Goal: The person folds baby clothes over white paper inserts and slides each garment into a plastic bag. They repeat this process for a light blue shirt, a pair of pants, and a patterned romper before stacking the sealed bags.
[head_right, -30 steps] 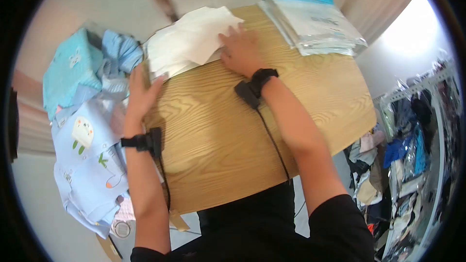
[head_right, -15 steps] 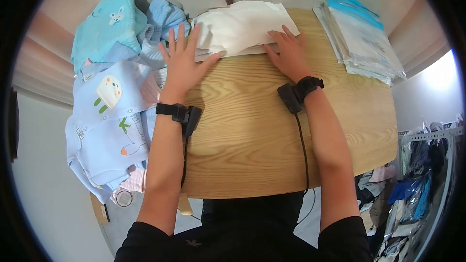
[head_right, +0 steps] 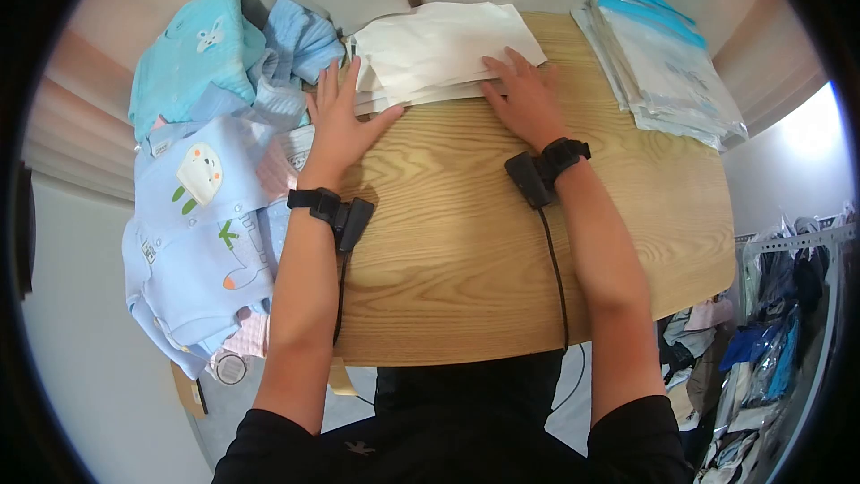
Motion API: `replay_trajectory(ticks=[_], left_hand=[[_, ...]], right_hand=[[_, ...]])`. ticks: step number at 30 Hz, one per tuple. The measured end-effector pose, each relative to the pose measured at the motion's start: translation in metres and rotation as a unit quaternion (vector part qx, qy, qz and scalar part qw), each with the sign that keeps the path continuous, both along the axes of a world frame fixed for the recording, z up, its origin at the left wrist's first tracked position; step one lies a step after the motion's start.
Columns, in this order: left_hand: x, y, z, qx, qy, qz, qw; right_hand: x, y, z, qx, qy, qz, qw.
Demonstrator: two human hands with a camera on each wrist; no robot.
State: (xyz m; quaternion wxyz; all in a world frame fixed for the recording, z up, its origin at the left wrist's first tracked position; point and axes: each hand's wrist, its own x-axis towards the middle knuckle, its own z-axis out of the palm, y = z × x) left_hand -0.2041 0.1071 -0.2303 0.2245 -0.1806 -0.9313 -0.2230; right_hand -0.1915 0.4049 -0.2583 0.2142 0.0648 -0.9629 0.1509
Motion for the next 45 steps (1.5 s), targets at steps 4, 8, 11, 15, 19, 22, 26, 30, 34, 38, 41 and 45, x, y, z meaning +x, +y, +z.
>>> replay_trajectory(ticks=[4,8,11,15,19,22,26,30,34,38,41,45], left_hand=[[-0.002,0.004,-0.004,0.037,-0.104,-0.006,0.994],[-0.019,0.006,-0.017,0.169,-0.080,-0.090,0.978],[-0.028,0.006,-0.023,0.221,-0.096,-0.085,0.967],[-0.028,0.006,-0.022,0.204,-0.127,-0.059,0.969],[-0.024,0.005,-0.020,0.209,-0.149,-0.077,0.963],[-0.026,0.006,-0.021,0.246,-0.154,-0.108,0.951],[-0.027,0.009,-0.020,0.331,-0.177,-0.091,0.922],[-0.030,0.005,-0.021,0.296,-0.183,-0.094,0.933],[-0.034,0.006,-0.030,0.303,-0.172,-0.111,0.931],[-0.024,0.011,-0.019,0.242,-0.132,-0.116,0.954],[-0.020,0.010,-0.018,0.157,-0.088,-0.122,0.976],[-0.021,0.012,-0.016,0.107,-0.133,-0.063,0.983]], right_hand=[[-0.004,-0.001,0.005,-0.067,0.045,0.069,0.994],[-0.019,0.013,-0.001,-0.181,0.135,-0.024,0.974],[-0.037,0.032,-0.011,-0.235,0.129,-0.106,0.958],[-0.027,0.028,0.008,-0.270,-0.021,-0.115,0.956],[-0.037,0.039,-0.010,-0.416,0.001,-0.048,0.908],[-0.039,0.039,-0.017,-0.489,0.036,0.009,0.872],[-0.035,0.036,-0.014,-0.485,0.046,0.011,0.873],[-0.030,0.037,-0.008,-0.474,0.035,0.004,0.880],[-0.031,0.040,-0.011,-0.432,0.001,0.019,0.902],[-0.037,0.038,-0.020,-0.433,0.014,0.049,0.900],[-0.034,0.032,-0.016,-0.402,-0.007,0.047,0.914],[-0.015,0.029,0.003,-0.323,-0.037,0.087,0.942]])
